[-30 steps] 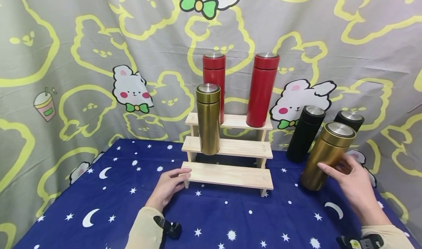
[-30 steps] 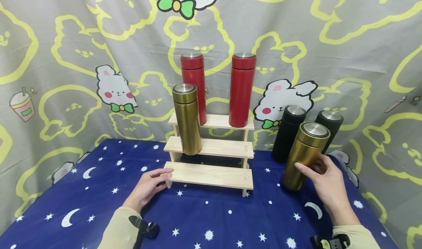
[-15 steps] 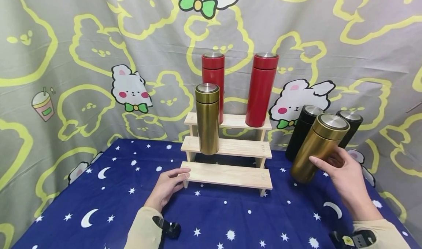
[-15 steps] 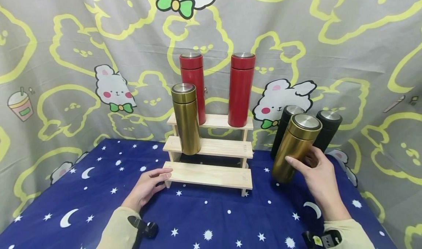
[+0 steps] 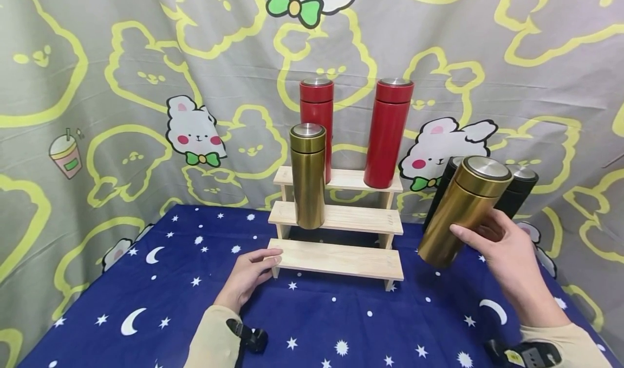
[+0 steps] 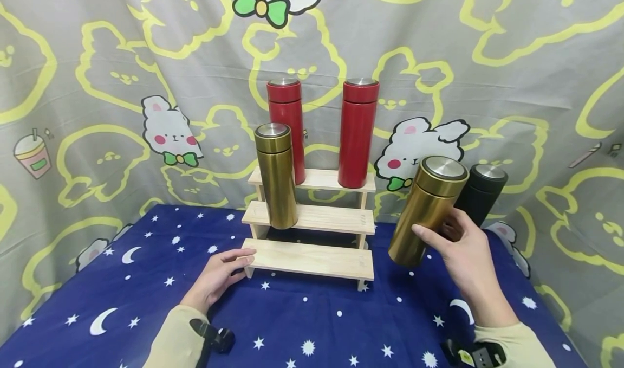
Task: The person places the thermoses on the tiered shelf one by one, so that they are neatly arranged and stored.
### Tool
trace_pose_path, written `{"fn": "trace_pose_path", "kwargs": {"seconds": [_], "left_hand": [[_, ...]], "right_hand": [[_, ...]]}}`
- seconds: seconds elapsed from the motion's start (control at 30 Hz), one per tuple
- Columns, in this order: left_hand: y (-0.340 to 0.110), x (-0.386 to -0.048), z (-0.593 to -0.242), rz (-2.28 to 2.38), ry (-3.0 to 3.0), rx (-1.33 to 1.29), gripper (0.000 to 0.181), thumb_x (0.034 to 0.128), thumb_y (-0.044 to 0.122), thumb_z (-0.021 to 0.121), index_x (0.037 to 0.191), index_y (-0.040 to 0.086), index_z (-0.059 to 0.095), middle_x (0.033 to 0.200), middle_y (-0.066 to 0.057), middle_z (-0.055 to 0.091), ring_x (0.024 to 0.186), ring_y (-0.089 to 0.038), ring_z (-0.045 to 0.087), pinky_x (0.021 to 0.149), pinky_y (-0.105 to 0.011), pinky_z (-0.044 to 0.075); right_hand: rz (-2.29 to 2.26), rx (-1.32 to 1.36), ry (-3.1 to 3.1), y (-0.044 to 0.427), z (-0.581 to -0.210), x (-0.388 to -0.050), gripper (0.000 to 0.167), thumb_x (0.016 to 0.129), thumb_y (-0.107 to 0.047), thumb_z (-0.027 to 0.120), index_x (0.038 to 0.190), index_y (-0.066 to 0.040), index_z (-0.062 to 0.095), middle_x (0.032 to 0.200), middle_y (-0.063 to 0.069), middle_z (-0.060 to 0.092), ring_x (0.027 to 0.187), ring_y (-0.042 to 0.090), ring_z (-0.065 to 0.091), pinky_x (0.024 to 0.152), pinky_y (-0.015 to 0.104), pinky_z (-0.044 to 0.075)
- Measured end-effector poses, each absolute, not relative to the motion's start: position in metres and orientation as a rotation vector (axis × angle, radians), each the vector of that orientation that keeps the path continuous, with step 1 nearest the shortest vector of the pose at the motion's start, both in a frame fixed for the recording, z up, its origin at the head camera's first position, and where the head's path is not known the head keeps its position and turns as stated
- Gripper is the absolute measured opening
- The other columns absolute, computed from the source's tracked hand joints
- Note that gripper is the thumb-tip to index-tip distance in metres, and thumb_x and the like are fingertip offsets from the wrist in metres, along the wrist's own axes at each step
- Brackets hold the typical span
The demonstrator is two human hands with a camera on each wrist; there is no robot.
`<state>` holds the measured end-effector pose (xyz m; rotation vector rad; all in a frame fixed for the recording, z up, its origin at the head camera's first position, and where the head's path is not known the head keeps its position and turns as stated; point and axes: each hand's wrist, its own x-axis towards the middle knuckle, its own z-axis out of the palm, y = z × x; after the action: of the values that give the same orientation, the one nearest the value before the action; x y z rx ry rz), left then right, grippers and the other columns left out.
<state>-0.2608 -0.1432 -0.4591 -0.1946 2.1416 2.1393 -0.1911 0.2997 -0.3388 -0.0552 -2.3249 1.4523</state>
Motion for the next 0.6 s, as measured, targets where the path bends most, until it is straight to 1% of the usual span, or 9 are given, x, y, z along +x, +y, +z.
{"fn": "trace_pose_path", "kwargs": {"seconds": [0.17,0.3,0.43,0.53,0.6], "left_hand": [[-0.144,-0.260,-0.459,2.126,2.148,-0.191,0.032,0.0846,0.016,0.079,0.112,0.002,0.073,0.125,-0.013,0.062,0.105,-0.021,0.062,0.093,-0.045,0.050],[-0.145,-0.261,-0.459,2.137,2.147,-0.187,0.032,0.0844,0.016,0.079,0.112,0.002,0.073,0.124,-0.013,0.063,0.105,-0.021,0.062,0.093,-0.045,0.050],[-0.145,-0.261,-0.458,2.138,2.148,-0.186,0.032,0.0847,0.016,0.079,0.113,0.002,0.073,0.124,-0.013,0.063,0.104,-0.020,0.063,0.093,-0.044,0.050],[-0.145,-0.261,-0.458,2.130,2.152,-0.186,0.032,0.0850,0.017,0.079,0.113,0.002,0.073,0.125,-0.013,0.062,0.105,-0.020,0.062,0.093,-0.045,0.050],[-0.144,-0.260,-0.459,2.128,2.152,-0.185,0.033,0.0851,0.017,0.079,0.114,0.002,0.073,0.126,-0.013,0.062,0.105,-0.021,0.062,0.093,-0.045,0.050]], "right_hand": [[1.485,-0.041,-2.316,0.290,-0.333,-0.192,0.061,0.090,-0.022,0.075,0.143,-0.012,0.047,0.111,-0.013,0.060,0.103,0.001,0.055,0.077,0.011,0.044],[1.479,-0.024,-2.329,0.284,-0.327,-0.193,0.065,0.090,-0.024,0.075,0.146,-0.011,0.045,0.118,-0.008,0.058,0.105,0.004,0.054,0.078,0.012,0.044],[1.478,-0.006,-2.339,0.279,-0.321,-0.195,0.067,0.089,-0.025,0.075,0.147,-0.013,0.044,0.126,-0.003,0.056,0.108,0.006,0.054,0.079,0.012,0.045],[1.503,0.022,-2.330,0.275,-0.316,-0.196,0.066,0.090,-0.025,0.075,0.147,-0.014,0.044,0.126,-0.002,0.057,0.109,0.006,0.055,0.079,0.013,0.046],[1.578,0.067,-2.296,0.273,-0.314,-0.197,0.063,0.090,-0.021,0.075,0.145,-0.014,0.046,0.124,-0.002,0.058,0.109,0.007,0.055,0.080,0.013,0.046]]}}
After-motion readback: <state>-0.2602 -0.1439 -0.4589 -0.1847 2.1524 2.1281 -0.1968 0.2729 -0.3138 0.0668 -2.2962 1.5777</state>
